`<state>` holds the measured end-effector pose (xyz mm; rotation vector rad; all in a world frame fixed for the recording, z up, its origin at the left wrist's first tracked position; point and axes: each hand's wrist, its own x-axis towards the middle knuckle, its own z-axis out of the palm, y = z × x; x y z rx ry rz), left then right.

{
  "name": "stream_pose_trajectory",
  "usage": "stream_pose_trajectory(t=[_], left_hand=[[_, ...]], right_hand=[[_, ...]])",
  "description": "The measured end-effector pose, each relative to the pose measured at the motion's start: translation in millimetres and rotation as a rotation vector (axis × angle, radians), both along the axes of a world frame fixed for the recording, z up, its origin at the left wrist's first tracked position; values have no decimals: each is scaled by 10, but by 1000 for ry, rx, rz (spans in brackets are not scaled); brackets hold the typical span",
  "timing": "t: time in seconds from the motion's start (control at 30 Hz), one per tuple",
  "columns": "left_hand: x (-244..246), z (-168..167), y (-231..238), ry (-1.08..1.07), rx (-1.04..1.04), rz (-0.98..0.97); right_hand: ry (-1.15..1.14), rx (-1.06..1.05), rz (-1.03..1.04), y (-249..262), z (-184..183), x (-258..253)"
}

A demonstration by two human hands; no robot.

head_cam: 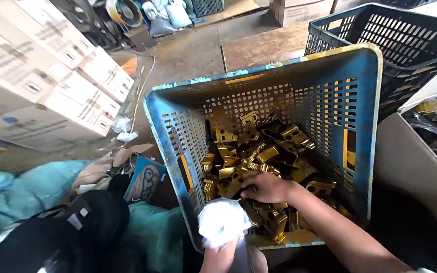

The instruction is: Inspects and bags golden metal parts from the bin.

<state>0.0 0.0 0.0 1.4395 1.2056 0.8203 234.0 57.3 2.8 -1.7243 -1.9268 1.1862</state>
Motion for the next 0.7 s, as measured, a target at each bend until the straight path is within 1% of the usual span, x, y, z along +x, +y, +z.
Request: stream_pose_trajectory(t=[0.03, 0.07, 0.1, 0.17, 0.2, 0.23, 0.27, 0.3, 0.33, 0.37, 0.4, 0.43, 0.47, 0.5, 0.53, 0.57, 0.6, 0.63, 0.67, 0.7], left_hand=[[33, 23, -1, 10, -45, -13], [80, 11, -1, 17, -45, -41], [139, -34, 0, 11, -14, -78], [249, -250, -12, -11, 181, -169], [309, -307, -9, 31, 274, -190], [366, -277, 2, 116, 316, -196], [430, -176, 19, 225, 329, -199], [495, -83, 39, 321, 353, -217], [548, -17, 59, 380, 390, -253], [563, -29, 83, 378, 456, -286], [554, -83, 100, 307, 491, -294], [550, -77, 112, 159, 420, -289], [557, -20, 115, -50, 250, -284], [569, 81, 104, -252, 34, -279], [568, 153, 107, -375, -114, -271], [539, 151, 138, -388, -149, -251], [470, 76, 196, -307, -51, -229], [366, -41, 279, -149, 139, -186], [251, -164, 388, 34, 354, -104], [128, -254, 510, 173, 514, 5]], right_hand=[[103, 166, -107, -234, -21, 63], [175, 308, -211, -457, -49, 87], [218, 374, -257, -650, -67, 77], [285, 463, -231, -940, -162, -67], [335, 540, -251, -1007, -222, -151], [390, 597, -307, -1008, -262, -192], [460, 585, -369, -983, -251, -179], [522, 521, -401, -955, -208, -135], [564, 460, -388, -931, -169, -101], [594, 426, -355, -915, -152, -95], [615, 424, -351, -903, -155, -109], [653, 395, -393, -889, -138, -108], [722, 300, -458, -877, -104, -90], [797, 201, -524, -874, -80, -82], [869, 130, -560, -885, -72, -94], [912, 87, -560, -909, -77, -121], [932, 55, -514, -940, -92, -150], [944, 16, -430, -968, -112, -162], [947, -28, -333, -976, -127, -157], [955, -46, -293, -968, -148, -168]])
